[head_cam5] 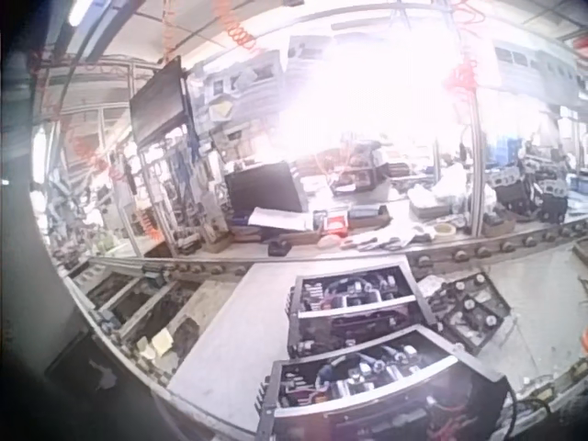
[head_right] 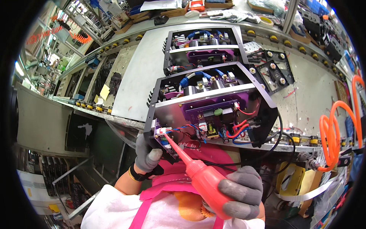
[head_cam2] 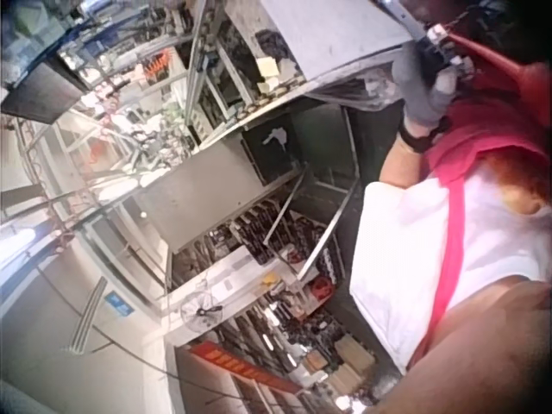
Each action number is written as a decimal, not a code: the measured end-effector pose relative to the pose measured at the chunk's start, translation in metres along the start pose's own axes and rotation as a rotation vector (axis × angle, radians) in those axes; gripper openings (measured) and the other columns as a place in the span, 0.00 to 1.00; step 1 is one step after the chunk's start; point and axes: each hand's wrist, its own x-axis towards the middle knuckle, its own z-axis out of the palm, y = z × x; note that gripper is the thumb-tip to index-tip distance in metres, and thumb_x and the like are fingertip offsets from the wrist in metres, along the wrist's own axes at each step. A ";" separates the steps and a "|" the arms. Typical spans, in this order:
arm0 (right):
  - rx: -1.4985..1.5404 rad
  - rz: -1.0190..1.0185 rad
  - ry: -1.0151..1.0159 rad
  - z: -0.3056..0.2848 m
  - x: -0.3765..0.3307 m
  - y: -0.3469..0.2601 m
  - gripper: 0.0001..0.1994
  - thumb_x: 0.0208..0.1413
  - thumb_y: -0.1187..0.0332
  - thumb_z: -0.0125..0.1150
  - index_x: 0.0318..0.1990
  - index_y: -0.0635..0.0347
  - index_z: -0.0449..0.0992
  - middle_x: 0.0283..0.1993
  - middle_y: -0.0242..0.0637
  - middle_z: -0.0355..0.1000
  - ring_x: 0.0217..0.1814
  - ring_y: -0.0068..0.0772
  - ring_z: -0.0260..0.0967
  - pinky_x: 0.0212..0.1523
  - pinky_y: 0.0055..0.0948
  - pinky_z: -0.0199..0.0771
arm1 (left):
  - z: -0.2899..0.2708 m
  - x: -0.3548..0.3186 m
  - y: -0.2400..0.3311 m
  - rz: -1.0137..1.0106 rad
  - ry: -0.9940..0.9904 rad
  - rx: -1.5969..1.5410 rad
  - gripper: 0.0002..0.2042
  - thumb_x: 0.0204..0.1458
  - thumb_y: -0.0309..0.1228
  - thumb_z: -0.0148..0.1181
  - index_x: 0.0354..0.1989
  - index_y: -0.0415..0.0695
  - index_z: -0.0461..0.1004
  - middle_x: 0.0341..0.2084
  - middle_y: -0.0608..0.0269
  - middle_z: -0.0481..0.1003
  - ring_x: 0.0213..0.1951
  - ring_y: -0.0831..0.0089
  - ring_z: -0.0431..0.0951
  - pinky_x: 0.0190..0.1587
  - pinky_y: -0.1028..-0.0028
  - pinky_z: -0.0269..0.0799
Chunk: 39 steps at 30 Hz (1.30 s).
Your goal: Assembling electronic inverter units by installing circuit boards into chassis, blowing out dust with an air bulb, and applying labels.
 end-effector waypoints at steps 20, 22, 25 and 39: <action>0.053 -0.012 -0.134 0.017 0.002 0.024 0.18 0.35 0.66 0.69 0.39 0.49 0.77 0.44 0.39 0.74 0.25 0.30 0.66 0.25 0.26 0.64 | 0.001 -0.009 0.004 -0.169 0.023 -0.117 0.39 0.45 0.58 0.61 0.52 0.31 0.66 0.41 0.54 0.75 0.40 0.71 0.77 0.42 0.73 0.74; 0.051 0.001 -0.171 0.015 0.007 0.023 0.18 0.35 0.66 0.69 0.39 0.50 0.77 0.43 0.39 0.74 0.24 0.30 0.66 0.25 0.26 0.64 | 0.001 -0.009 0.001 -0.159 0.043 -0.130 0.38 0.45 0.57 0.61 0.52 0.32 0.67 0.40 0.54 0.75 0.40 0.71 0.77 0.41 0.73 0.74; 0.093 0.042 -0.145 0.011 0.012 0.022 0.21 0.31 0.69 0.72 0.39 0.51 0.76 0.43 0.38 0.74 0.23 0.30 0.66 0.23 0.24 0.65 | 0.003 -0.007 0.004 -0.168 0.041 -0.159 0.37 0.45 0.56 0.60 0.52 0.32 0.67 0.39 0.56 0.76 0.39 0.72 0.77 0.42 0.74 0.73; 0.116 0.026 -0.150 -0.004 0.006 0.006 0.26 0.30 0.64 0.79 0.40 0.45 0.69 0.39 0.35 0.74 0.25 0.29 0.68 0.23 0.24 0.63 | -0.003 -0.009 -0.009 -0.050 0.038 0.044 0.34 0.47 0.56 0.55 0.49 0.34 0.69 0.30 0.61 0.76 0.30 0.76 0.74 0.33 0.75 0.70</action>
